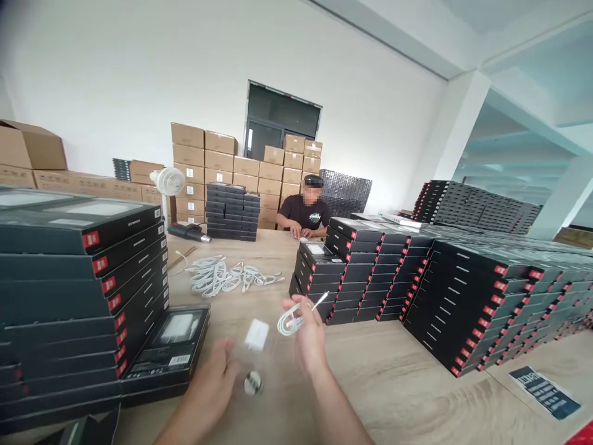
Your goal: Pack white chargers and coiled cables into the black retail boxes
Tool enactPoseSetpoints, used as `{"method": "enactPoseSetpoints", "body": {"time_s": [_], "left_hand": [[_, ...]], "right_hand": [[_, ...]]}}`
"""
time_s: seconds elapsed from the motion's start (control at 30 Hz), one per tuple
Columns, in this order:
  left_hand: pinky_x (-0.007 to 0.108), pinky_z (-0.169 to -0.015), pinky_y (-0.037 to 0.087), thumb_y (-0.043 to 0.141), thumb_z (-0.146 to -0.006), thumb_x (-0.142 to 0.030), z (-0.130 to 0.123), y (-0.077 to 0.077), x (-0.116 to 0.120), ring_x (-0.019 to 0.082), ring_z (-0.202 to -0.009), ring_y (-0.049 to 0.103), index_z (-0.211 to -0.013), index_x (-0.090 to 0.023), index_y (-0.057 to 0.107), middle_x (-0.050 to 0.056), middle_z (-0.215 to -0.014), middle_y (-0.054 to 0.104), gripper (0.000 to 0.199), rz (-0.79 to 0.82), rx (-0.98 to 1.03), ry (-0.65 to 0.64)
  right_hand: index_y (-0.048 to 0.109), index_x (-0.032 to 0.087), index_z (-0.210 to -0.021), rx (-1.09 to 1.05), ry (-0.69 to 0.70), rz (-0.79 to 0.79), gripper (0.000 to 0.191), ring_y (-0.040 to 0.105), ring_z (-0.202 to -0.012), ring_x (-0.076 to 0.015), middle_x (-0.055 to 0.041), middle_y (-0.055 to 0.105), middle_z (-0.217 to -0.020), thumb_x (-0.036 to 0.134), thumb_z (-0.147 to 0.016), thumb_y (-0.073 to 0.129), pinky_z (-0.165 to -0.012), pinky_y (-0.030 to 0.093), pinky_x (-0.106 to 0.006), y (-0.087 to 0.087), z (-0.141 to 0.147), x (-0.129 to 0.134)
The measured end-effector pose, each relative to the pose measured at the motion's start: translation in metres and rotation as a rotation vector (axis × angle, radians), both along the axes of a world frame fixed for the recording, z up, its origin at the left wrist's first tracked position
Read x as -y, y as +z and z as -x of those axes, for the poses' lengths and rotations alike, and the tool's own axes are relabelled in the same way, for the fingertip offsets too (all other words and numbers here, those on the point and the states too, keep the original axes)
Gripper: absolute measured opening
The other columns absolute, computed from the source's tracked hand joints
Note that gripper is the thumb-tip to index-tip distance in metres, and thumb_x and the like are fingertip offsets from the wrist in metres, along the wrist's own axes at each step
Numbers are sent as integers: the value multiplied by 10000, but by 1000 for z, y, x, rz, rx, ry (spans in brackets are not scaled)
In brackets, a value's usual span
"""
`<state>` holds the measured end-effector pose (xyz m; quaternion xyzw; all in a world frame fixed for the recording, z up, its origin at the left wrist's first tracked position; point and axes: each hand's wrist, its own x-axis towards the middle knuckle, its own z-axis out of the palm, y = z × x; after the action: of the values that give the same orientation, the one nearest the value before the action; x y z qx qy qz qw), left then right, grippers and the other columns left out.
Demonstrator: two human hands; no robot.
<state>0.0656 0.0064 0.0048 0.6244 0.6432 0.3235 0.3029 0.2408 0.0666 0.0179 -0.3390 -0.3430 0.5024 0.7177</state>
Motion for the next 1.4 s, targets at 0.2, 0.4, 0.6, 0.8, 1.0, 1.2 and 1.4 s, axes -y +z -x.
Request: {"method": "enactPoseSetpoints", "body": {"time_s": [0.2,0.4,0.6,0.8,1.0,1.2,1.4], "left_hand": [[345,-807,562,584,-797,-235,-26,-11,1,238,-1077,649,-1210,-205,433,118,-1202,607,441,30,1006,112],[362,-899,540,853,-578,-155,-31,-2,10,232,-1090,662,-963,-242,491,39,-1161,695,536,5,1533,0],[330,-806,557,885,-618,-217,-19,0,10,203,-947,703,-1017,-216,555,50,-1063,739,518,-54,1555,84],[364,-814,573,879,-657,-276,-12,8,10,233,-949,715,-1074,-201,548,79,-1057,752,537,-94,1466,-17],[387,-832,573,897,-617,-304,-14,6,8,259,-958,723,-1049,-199,560,85,-1024,766,558,-92,1366,-82],[291,-710,549,898,-582,-325,-8,0,1,172,-744,703,-998,-185,573,62,-926,771,547,-97,1233,39],[279,-659,531,875,-573,-318,-9,1,-1,173,-702,684,-907,-182,617,44,-841,767,444,-131,1149,94]], "right_hand": [[682,195,-1066,146,-35,-25,379,669,-970,-203,-92,699,-1258,491,-850,585,-772,496,-297,-13,18,9],[663,221,-1251,566,-96,-155,439,525,-1311,-267,-87,604,-1401,486,-964,465,-1105,378,-429,-26,29,20],[596,272,-1364,906,4,-375,427,406,-1419,-257,-66,485,-1517,415,-988,455,-1200,253,-480,-31,32,29],[580,314,-1373,514,505,-169,557,557,-1272,-321,-72,605,-1400,555,-871,587,-991,476,-469,-14,4,19],[628,259,-1271,387,577,19,560,658,-860,-209,-40,706,-988,435,-764,789,-730,512,-318,-4,-4,19],[580,239,-1295,541,395,-120,529,606,-789,-189,-31,627,-917,420,-822,735,-654,505,-308,-15,8,22],[541,254,-1346,484,632,25,629,623,-780,-185,-38,650,-942,392,-776,767,-662,491,-303,-6,1,24]]}}
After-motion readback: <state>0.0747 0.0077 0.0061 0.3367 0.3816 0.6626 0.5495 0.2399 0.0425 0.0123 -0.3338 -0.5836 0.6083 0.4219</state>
